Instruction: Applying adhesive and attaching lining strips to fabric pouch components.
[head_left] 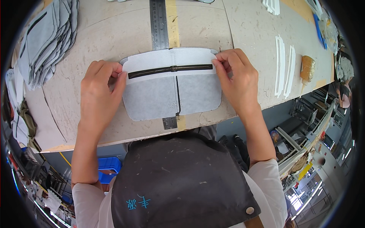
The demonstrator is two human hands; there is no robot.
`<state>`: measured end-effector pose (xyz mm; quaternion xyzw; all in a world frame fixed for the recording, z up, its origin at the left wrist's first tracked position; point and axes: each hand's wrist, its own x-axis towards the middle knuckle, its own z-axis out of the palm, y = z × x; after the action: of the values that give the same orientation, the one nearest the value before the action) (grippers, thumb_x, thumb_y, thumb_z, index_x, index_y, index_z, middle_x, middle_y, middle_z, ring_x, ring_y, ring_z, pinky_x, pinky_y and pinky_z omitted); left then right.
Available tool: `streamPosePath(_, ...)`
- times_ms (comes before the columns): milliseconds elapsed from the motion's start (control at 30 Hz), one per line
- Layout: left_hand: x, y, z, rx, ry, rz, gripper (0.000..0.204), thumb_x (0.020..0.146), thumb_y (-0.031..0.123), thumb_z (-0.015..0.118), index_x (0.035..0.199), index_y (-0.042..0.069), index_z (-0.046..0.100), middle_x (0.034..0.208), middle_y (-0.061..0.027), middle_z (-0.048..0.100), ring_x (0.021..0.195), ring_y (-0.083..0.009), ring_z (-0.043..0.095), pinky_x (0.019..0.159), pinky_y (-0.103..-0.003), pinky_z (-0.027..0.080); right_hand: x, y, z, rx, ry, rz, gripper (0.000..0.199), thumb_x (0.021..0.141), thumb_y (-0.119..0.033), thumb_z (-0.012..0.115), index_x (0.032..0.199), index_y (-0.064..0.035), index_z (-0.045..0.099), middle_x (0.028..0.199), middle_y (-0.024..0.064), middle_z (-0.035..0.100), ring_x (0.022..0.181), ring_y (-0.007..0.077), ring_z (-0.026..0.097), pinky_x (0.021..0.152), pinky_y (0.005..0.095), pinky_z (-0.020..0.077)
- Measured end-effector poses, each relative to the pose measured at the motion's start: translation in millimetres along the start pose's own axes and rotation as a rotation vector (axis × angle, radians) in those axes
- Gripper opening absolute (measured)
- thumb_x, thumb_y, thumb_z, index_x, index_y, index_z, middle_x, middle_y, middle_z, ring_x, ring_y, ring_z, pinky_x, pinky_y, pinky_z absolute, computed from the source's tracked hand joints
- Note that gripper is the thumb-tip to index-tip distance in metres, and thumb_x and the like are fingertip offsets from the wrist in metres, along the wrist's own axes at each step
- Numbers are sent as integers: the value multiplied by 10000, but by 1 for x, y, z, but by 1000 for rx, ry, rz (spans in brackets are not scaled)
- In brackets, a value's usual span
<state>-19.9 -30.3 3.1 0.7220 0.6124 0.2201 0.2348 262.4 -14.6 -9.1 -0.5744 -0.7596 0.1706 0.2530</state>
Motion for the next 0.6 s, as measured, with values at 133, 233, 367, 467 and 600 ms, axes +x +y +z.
streamPosePath(133,1,0,-7,-22,-74,-17,153,761,-64,634,905,-24,603,842,-95,598,631,-160,544,592,-275,456,1,2,0,-19,-15,-18,94,790,-18,685,816,-14,595,799,101,603,649,273,611,556,351,492)
streamPosePath(233,2,1,-11,-14,-110,-9,184,746,-76,625,922,-27,596,850,-103,595,646,-175,548,600,-282,456,1,0,-1,-26,-20,-8,94,793,-20,684,815,-16,593,801,101,603,660,276,612,564,355,493)
streamPosePath(367,2,1,-11,-22,-123,-14,198,742,-78,624,931,-29,595,859,-105,594,660,-184,549,610,-288,456,1,0,-2,-38,-31,-8,90,795,-20,680,816,-18,593,805,101,602,666,277,613,573,358,495)
streamPosePath(467,2,0,-12,-18,-126,-8,204,744,-76,625,939,-29,593,866,-106,591,668,-190,549,617,-290,457,1,0,-2,-50,-39,-6,89,797,-20,678,818,-18,592,808,101,600,672,278,613,582,359,498)
streamPosePath(600,1,0,-12,-18,-136,-7,208,752,-72,630,951,-29,590,871,-106,587,663,-191,544,618,-293,458,1,1,-2,-56,-45,-12,92,797,-18,678,831,-18,593,818,102,600,673,274,614,580,356,500)
